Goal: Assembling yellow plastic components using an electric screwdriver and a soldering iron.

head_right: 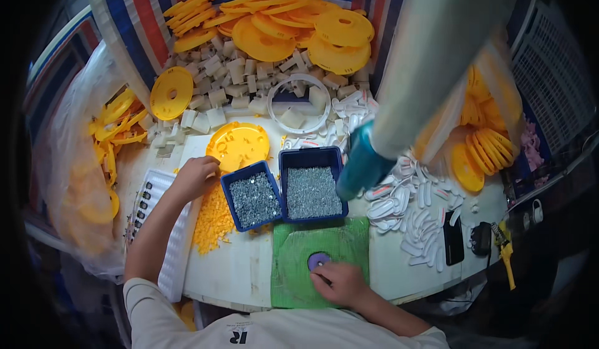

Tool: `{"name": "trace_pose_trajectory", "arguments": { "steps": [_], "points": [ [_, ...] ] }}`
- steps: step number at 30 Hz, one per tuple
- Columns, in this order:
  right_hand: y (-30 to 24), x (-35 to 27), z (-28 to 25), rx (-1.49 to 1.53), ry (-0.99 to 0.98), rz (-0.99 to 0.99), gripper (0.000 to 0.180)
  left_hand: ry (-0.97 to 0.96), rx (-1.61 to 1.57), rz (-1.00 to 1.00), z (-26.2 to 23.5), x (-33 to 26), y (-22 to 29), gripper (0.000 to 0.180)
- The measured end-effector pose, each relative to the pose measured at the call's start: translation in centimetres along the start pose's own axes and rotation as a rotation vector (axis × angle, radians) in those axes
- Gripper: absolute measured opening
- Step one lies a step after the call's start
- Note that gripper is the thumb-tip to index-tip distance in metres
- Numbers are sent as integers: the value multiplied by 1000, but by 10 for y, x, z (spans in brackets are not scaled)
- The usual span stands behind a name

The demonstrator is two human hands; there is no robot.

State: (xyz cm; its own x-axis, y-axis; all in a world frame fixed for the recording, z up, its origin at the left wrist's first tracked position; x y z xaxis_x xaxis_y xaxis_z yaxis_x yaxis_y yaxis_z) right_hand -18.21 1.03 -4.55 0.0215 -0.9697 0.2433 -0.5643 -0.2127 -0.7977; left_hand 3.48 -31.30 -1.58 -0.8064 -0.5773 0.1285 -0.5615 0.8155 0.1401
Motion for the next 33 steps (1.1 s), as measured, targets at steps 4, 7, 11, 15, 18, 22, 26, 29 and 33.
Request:
{"name": "trace_pose_trajectory", "arguments": {
  "steps": [4,7,11,15,18,22,26,29,33],
  "points": [
    [-4,-5,-7,21,32,4,7,105,133,-11,-31,8,3,9],
    [-1,-8,-9,69,80,-15,7,397,72,-66,-99,-14,17,15],
    [8,-13,-14,80,65,73,7,413,175,43,-142,-49,111,14],
    [19,-17,-26,541,92,242,39,342,168,218,-117,-102,215,13],
    [26,-23,-22,843,56,380,59,135,70,254,-57,-134,261,14],
    [41,-25,-17,985,96,514,63,6,39,345,2,-150,303,17],
    [66,-42,-28,720,107,533,58,22,22,430,-5,-138,312,22],
    [66,-41,-53,389,124,445,55,77,-171,304,-32,-83,260,40],
    [67,-50,-67,-24,92,551,49,124,-142,-16,-41,66,173,38]
  ]
}}
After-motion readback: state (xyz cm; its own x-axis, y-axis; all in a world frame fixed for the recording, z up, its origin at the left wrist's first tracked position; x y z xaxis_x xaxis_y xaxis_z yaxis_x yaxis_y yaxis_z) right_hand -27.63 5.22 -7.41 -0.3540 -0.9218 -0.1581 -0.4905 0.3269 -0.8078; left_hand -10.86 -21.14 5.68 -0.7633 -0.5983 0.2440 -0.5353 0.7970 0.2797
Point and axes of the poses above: each hand's wrist, its own x-axis towards the middle knuckle, its own z-axis out of the palm, y = z × x, the point moved 10 cm from there along x, towards the middle knuckle, and after that the axes turned 6 degrees about x, right-handed, at the moved point
